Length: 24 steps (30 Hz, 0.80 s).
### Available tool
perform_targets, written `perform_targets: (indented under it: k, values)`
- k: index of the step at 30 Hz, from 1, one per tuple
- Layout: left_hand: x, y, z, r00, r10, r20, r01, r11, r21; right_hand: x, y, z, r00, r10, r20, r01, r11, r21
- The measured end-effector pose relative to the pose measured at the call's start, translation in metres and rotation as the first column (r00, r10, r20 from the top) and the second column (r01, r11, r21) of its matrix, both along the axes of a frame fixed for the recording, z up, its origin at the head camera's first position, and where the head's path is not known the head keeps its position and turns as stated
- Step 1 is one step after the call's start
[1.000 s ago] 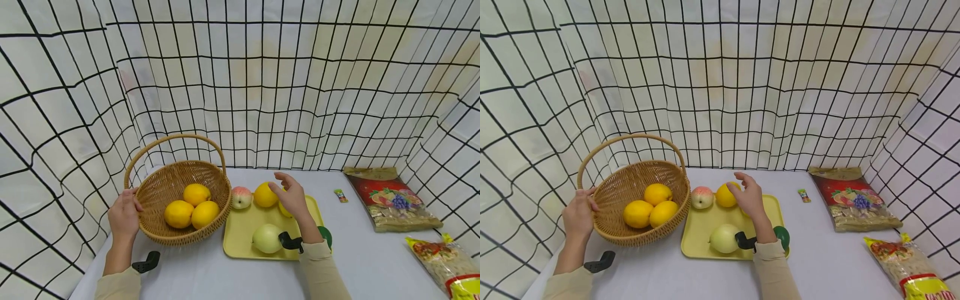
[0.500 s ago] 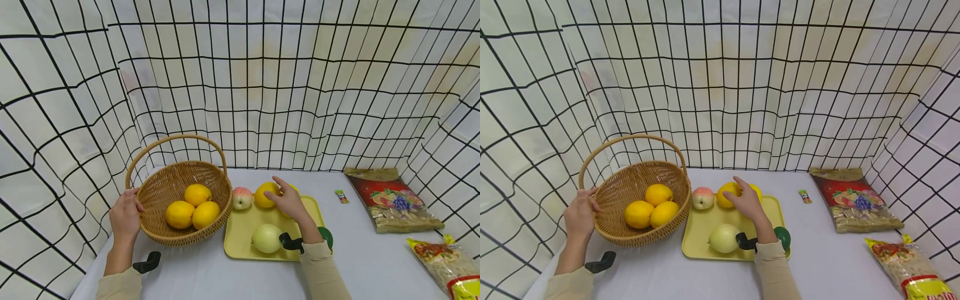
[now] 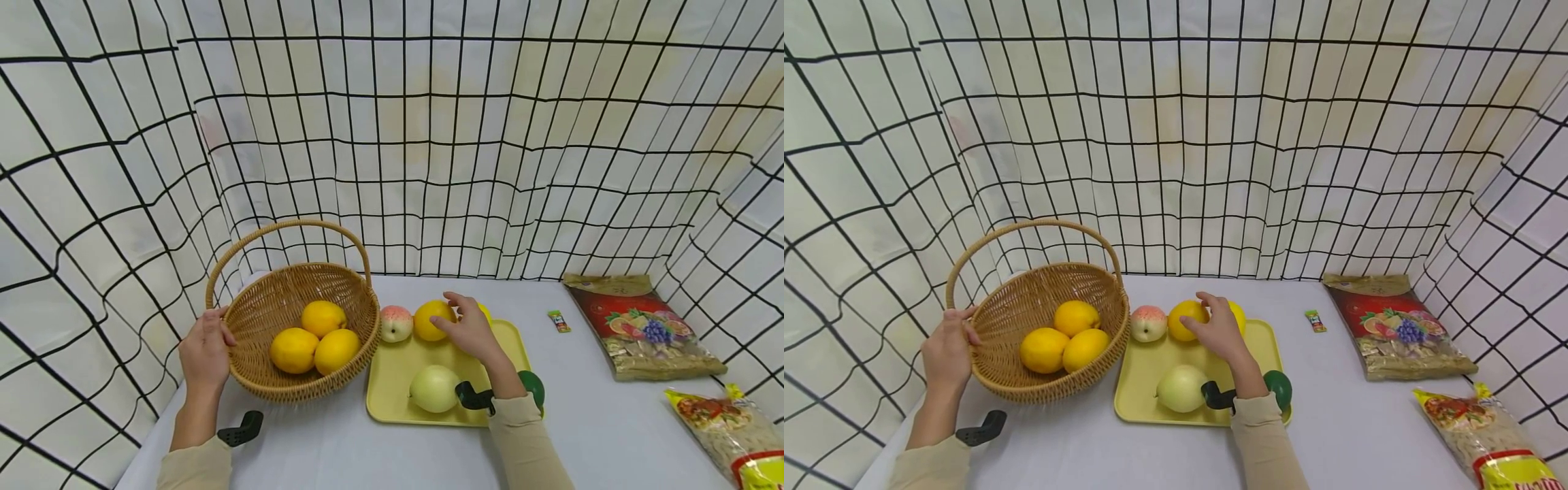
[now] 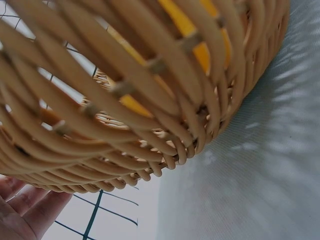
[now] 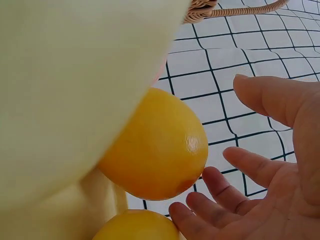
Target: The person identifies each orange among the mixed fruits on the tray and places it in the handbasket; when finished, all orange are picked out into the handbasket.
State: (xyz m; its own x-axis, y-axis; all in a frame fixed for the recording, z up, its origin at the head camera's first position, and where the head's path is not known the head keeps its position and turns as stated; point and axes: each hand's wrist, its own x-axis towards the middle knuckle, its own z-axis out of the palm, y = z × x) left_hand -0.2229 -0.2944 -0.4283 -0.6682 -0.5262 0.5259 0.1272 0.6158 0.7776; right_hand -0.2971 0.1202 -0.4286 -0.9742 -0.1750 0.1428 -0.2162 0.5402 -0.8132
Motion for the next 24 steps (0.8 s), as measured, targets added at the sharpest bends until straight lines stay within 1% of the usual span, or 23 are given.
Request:
perform_targets:
  k: [6, 11, 16, 24]
  values:
    - [-0.0010, -0.0008, -0.0003, 1.000, 0.005, -0.002, -0.005, 1.000, -0.008, -0.0018, 0.0001, -0.0010, 1.000, -0.019, -0.002, 0.019, 1.000, 0.009]
    - [-0.0014, -0.0013, -0.0004, 1.000, 0.004, -0.009, -0.004, 1.000, -0.009, -0.0007, -0.0003, 0.0006, 1.000, -0.016, -0.002, 0.016, 0.999, 0.030]
    - [-0.0015, -0.0013, -0.0013, 1.000, 0.005, -0.012, -0.005, 1.000, -0.009, -0.0016, -0.0015, -0.0018, 1.000, -0.022, -0.006, 0.023, 0.998, 0.051]
    - [-0.0017, -0.0006, -0.0018, 1.000, 0.008, 0.002, -0.008, 1.000, -0.002, -0.0005, -0.0080, -0.0075, 0.999, 0.014, -0.035, -0.011, 0.996, 0.091]
